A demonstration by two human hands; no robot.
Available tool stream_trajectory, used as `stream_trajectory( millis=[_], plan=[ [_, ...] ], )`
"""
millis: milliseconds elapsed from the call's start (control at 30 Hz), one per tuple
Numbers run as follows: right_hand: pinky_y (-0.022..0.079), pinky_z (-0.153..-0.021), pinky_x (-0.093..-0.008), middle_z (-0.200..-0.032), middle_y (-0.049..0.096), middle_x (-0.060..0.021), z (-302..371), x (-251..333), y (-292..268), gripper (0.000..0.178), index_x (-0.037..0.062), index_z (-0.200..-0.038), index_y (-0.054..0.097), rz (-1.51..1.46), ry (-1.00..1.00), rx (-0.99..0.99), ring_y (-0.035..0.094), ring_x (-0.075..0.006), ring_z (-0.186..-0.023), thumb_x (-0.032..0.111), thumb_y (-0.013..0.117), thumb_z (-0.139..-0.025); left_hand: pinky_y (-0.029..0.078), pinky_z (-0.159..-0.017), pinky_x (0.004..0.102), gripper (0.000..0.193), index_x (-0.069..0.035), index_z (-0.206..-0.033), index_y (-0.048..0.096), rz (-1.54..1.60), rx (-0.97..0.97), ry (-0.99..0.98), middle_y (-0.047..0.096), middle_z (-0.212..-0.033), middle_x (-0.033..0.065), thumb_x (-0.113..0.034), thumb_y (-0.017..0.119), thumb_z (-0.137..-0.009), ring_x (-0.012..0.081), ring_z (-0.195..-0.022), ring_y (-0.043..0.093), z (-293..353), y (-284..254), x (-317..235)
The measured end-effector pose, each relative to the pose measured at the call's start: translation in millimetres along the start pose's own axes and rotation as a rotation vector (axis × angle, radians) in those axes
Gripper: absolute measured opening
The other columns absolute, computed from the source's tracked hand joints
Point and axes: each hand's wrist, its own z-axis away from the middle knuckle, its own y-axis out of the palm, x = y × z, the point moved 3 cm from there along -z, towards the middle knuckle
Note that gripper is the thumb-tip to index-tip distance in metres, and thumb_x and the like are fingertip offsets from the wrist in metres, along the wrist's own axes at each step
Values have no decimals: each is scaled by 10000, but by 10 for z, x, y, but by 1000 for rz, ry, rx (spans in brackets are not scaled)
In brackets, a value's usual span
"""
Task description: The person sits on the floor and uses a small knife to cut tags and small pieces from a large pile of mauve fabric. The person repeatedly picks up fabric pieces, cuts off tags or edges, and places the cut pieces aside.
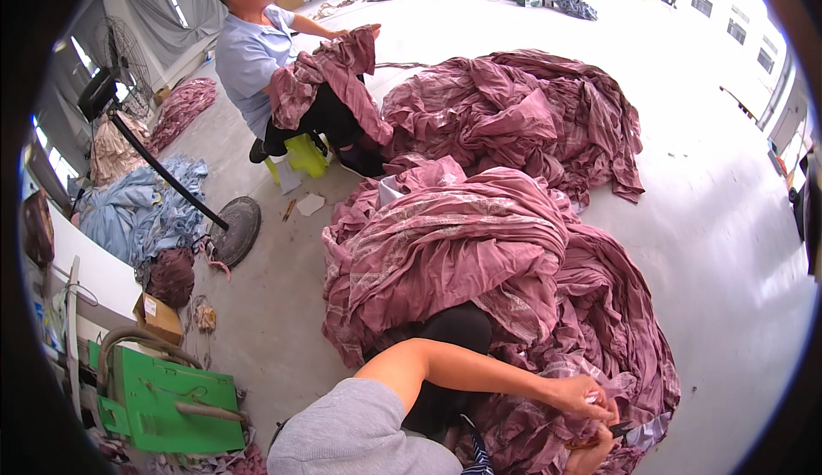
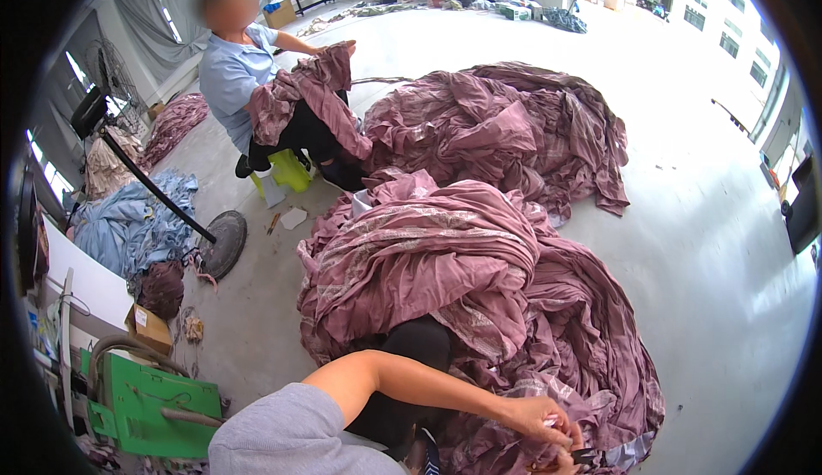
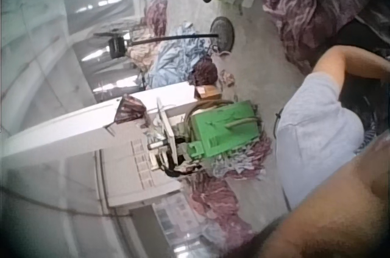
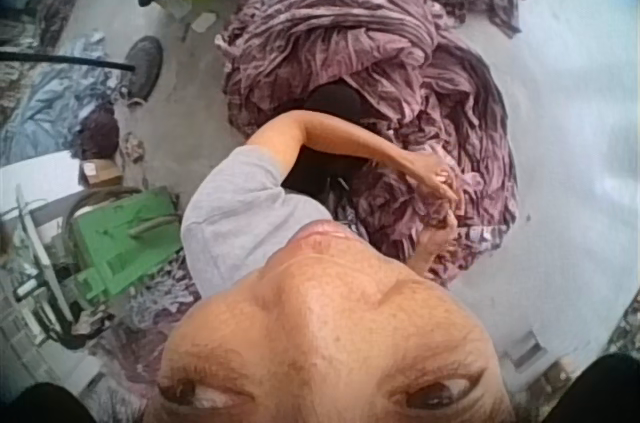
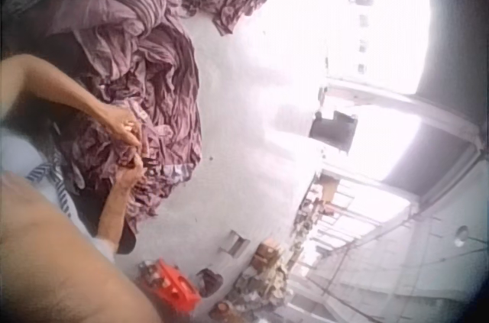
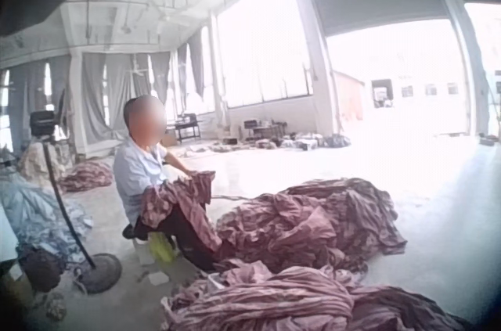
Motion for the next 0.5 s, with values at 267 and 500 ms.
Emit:
stream_trajectory(
  millis=[267,500],
  plan=[
    [457,-641,-218,-1018,593,-68,107,407,752,474,12,-1257,448,-157,238,106,568,-117,-774,-25,510,-788,421,-572,206,163,-20,-895,647,243,6,-178,617,-712,6,-61,590,-748,41,-638,523,37,-28,46],
    [313,-456,-164,-942,612,-89,2,530,618,575,12,-1293,429,-118,134,122,438,-58,-542,-98,536,-738,389,-552,269,158,9,-806,554,-41,-347,-36,534,-623,30,-108,527,-704,93,-616,484,-126,-268,213]
  ],
)
